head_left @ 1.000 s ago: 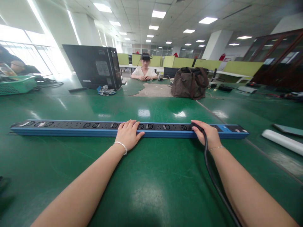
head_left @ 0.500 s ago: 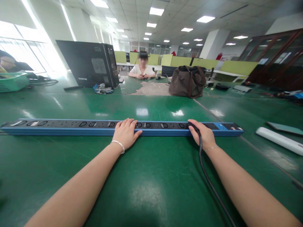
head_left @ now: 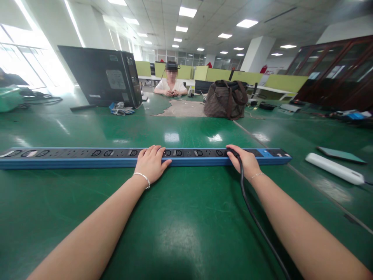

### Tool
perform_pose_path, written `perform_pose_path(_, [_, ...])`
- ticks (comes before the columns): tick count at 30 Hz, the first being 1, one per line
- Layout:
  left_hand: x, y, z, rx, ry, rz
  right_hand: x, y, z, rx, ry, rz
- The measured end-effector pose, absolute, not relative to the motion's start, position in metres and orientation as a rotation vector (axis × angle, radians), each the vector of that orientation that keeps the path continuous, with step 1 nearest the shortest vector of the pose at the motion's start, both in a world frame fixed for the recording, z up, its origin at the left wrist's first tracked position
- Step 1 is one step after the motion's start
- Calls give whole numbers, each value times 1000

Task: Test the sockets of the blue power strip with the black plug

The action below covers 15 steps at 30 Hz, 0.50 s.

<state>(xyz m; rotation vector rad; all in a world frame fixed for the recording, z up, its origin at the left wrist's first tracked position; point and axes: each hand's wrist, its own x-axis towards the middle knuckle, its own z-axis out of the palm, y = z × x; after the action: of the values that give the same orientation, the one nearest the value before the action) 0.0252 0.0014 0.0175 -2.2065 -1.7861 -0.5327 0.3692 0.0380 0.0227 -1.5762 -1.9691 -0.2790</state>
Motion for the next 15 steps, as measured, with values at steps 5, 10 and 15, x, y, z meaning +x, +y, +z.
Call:
perform_pose_path(5, [26,1,18,-2209,-1766,-525,367,33,17,-1534,-1956,-292])
perform_pose_path(10, [26,0,18,-2200,-1772,-523,366,32,15,-1565,-1937,-308])
perform_pose_path(15, [25,1,16,-2191,-1779,-527,366,30,15,-1489,-1951,-320])
